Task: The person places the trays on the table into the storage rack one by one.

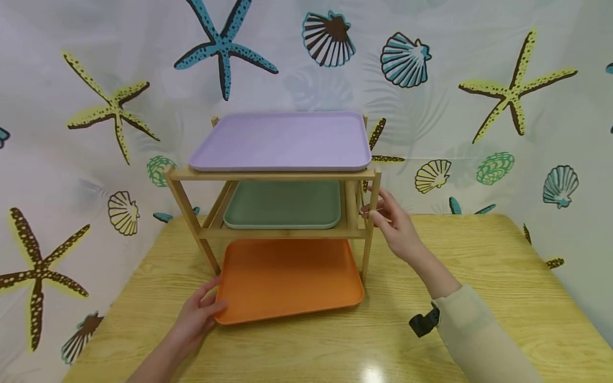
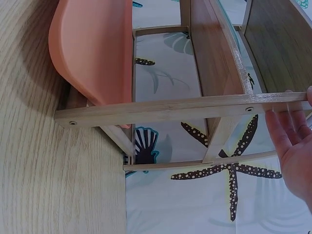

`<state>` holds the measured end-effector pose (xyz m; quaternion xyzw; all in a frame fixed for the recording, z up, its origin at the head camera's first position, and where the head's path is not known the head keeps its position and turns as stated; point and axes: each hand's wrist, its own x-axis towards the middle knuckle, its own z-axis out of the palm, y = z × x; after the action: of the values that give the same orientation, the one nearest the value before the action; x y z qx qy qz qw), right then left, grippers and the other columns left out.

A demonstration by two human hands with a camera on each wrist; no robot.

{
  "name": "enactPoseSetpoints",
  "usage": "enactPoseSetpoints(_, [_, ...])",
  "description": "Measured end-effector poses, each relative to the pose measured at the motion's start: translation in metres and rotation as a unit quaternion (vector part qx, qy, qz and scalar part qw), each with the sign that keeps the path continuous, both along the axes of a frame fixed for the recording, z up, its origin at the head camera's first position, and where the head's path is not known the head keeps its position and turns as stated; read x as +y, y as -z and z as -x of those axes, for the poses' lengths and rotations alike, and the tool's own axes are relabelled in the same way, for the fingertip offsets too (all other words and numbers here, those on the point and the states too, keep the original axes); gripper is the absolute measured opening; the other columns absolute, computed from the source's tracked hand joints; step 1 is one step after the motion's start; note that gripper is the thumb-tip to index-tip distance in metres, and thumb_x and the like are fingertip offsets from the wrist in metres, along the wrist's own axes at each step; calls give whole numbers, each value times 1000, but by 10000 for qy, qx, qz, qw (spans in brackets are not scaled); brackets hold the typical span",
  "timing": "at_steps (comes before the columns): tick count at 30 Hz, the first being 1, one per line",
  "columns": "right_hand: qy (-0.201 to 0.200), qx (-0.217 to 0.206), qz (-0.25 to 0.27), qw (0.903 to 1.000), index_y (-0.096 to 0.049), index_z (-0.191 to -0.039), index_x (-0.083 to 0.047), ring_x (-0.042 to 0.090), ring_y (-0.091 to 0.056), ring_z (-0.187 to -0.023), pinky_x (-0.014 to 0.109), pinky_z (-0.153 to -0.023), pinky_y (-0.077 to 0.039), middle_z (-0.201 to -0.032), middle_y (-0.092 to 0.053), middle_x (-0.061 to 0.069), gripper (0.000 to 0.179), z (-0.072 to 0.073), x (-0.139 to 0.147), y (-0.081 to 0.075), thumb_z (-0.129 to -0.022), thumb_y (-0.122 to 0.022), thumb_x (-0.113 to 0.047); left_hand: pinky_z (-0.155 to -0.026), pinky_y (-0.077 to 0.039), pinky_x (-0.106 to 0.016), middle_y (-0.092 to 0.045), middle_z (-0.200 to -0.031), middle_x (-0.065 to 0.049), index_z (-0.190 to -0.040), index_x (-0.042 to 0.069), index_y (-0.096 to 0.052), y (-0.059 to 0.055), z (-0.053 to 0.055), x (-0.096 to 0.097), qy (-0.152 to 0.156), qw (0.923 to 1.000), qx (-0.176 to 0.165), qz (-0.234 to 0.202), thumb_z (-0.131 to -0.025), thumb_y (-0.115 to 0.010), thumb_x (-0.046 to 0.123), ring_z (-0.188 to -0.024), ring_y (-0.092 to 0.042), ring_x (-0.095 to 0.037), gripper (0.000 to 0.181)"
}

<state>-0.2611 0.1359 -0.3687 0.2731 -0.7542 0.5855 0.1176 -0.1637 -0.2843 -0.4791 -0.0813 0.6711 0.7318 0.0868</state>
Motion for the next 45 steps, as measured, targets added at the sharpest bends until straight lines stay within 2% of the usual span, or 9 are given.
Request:
enactPoseSetpoints(4, [22, -50, 31, 10000, -37, -147, -5, 40, -60, -100, 44, -84, -50, -107, -58, 29, 46, 0, 1, -1, -102, -46, -2, -72, -54, -32, -33, -146, -23, -150, 11, -29, 1, -9, -3, 570, 9984, 59, -9, -92, -62, -1, -91, -62, -15, 68])
enactPoseSetpoints(7, [30, -52, 51, 10000, -36, -148, -5, 41, -59, -100, 45, -84, -50, -108, -58, 30, 47, 0, 2, -1, -102, -46, -2, -77, -54, -33, -17, -152, -28, -152, 6, -22, 1, -14, -6, 1094, 9935, 247, 176, -90, -66, -1, -99, -61, -14, 77])
enactPoseSetpoints(12, [53, -20, 58, 10000, -36, -147, -4, 40, -60, -99, 42, -84, -50, -107, -59, 26, 46, 0, 3, 0, -102, -46, -1, -86, -50, -27, -28, -148, -28, -143, -15, -26, 5, -19, -3, 1464, 9835, 950, 468, -82, -73, -6, -113, -55, -4, 78])
enactPoseSetpoints(14, [55, -23, 73, 10000, -36, -147, -4, 40, -60, -99, 41, -84, -50, -106, -59, 25, 46, 0, 4, 0, -102, -46, -1, -84, -51, -26, -38, -142, -24, -138, -17, -33, 6, -20, -2, 1374, 9832, 1034, 609, -81, -74, -6, -110, -56, -4, 72])
enactPoseSetpoints(17, [48, -41, 91, 9999, -36, -148, -4, 40, -60, -99, 42, -84, -50, -106, -60, 25, 47, 1, 3, 1, -102, -46, -1, -80, -52, -27, -48, -132, -18, -132, -17, -41, 6, -19, 1, 1171, 9856, 879, 847, -81, -75, -4, -104, -60, -7, 62])
enactPoseSetpoints(24, [66, -51, 62, 9999, -35, -148, -3, 38, -60, -99, 46, -85, -49, -107, -59, 26, 47, 1, 3, 3, -102, -46, -1, -75, -53, -26, -57, -122, -19, -120, -14, -54, 7, -13, 5, 732, 9860, 637, 1359, -85, -73, -1, -92, -62, -8, 42])
enactPoseSetpoints(32, [85, -98, 101, 9999, -36, -148, -4, 35, -60, -99, 45, -85, -50, -107, -60, 24, 47, 0, 2, 2, -102, -46, -1, -72, -54, -27, -65, -98, -14, -106, -13, -61, 14, 1, 9, 266, 9764, 956, 1919, -87, -70, -2, -80, -65, -9, 24])
enactPoseSetpoints(38, [74, -66, 80, 9999, -35, -148, -3, 37, -60, -101, 43, -86, -50, -107, -59, 27, 47, 0, 2, 3, -102, -46, -1, -66, -56, -29, -67, -91, -17, -103, -15, -58, 17, 15, 11, 28, 9794, 1079, 1708, -89, -66, -4, -76, -67, -13, 19])
enactPoseSetpoints(45, [77, 46, 47, 9999, -37, -146, -2, 38, -61, -99, 39, -84, -50, -106, -60, 25, 45, -1, -1, 3, -102, -45, -1, -64, -56, -32, -64, -93, -14, -110, -12, -53, 16, 32, 11, -96, 9848, 765, 1554, -94, -61, 0, -76, -68, -16, 21])
